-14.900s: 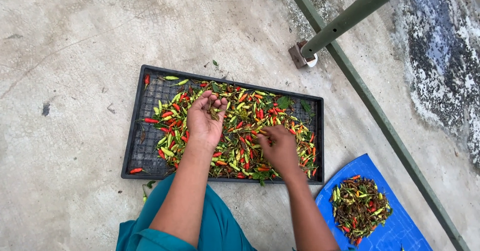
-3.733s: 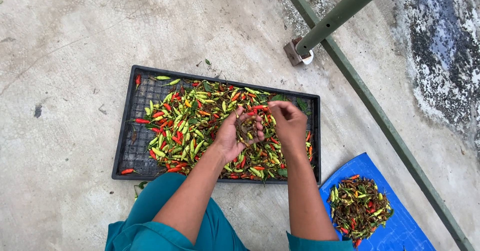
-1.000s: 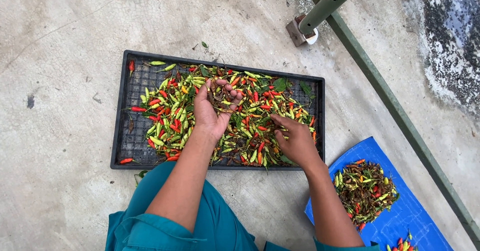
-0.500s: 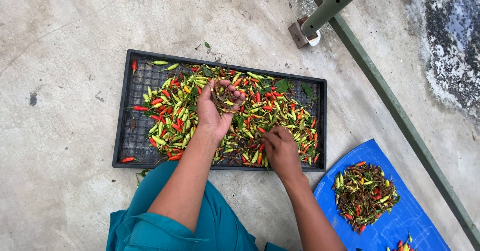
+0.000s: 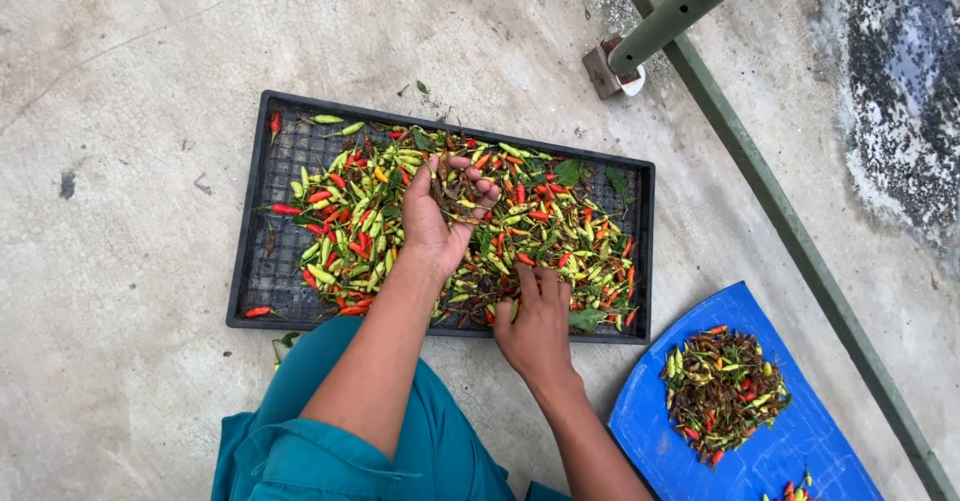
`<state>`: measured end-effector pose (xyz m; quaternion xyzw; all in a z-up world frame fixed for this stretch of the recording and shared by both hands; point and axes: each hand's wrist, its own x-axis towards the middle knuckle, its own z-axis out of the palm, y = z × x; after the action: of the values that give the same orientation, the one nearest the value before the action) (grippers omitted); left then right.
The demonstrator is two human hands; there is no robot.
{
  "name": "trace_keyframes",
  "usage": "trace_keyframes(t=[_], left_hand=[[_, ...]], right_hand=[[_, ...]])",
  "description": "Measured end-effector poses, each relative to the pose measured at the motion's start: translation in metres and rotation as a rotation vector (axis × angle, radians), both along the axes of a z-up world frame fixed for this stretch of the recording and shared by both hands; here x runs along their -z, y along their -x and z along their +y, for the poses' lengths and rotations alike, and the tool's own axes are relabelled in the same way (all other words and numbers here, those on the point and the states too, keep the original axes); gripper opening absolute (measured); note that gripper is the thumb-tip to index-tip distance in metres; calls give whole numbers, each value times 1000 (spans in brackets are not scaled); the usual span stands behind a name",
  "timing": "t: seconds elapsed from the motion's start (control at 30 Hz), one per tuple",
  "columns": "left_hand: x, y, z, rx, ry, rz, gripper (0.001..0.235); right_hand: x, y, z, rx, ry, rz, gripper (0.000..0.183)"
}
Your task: The person sits on the floor and sorts a mixture of red and green chilies from a black tray. They remove stems and leaves by hand, placing the debris onto a blue mat and the cleaned chilies onto a separate pile on the mat.
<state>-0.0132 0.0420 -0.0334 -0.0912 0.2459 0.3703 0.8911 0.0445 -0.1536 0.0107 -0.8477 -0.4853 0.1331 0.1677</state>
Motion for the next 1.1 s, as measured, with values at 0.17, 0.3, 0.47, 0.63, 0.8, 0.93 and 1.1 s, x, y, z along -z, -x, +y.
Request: trace_keyframes(t=[0.17, 0.3, 0.47, 0.63, 0.8, 0.93, 1.1], left_hand=[[-2, -1, 0, 11, 1, -2, 37], [-5, 1, 0, 16, -3, 8, 36], [-3, 2, 0, 15, 1, 4, 36], [-8, 2, -1, 22, -12, 17, 36], [-6, 3, -2, 21, -22, 11, 36], [-7, 2, 0, 23, -28, 13, 35], [-7, 3, -1, 17, -45, 26, 36]], right_hand=[[33, 2, 3, -4, -19, -49, 54], [57, 2, 3, -77, -129, -44, 31], [71, -35, -4, -51, -218, 94, 17], [24, -56, 3, -4, -265, 182, 19], [-10, -42, 8, 9, -232, 341, 24], [-5, -7, 1, -54, -81, 544, 21], [60, -14, -25, 61, 264, 80, 20]])
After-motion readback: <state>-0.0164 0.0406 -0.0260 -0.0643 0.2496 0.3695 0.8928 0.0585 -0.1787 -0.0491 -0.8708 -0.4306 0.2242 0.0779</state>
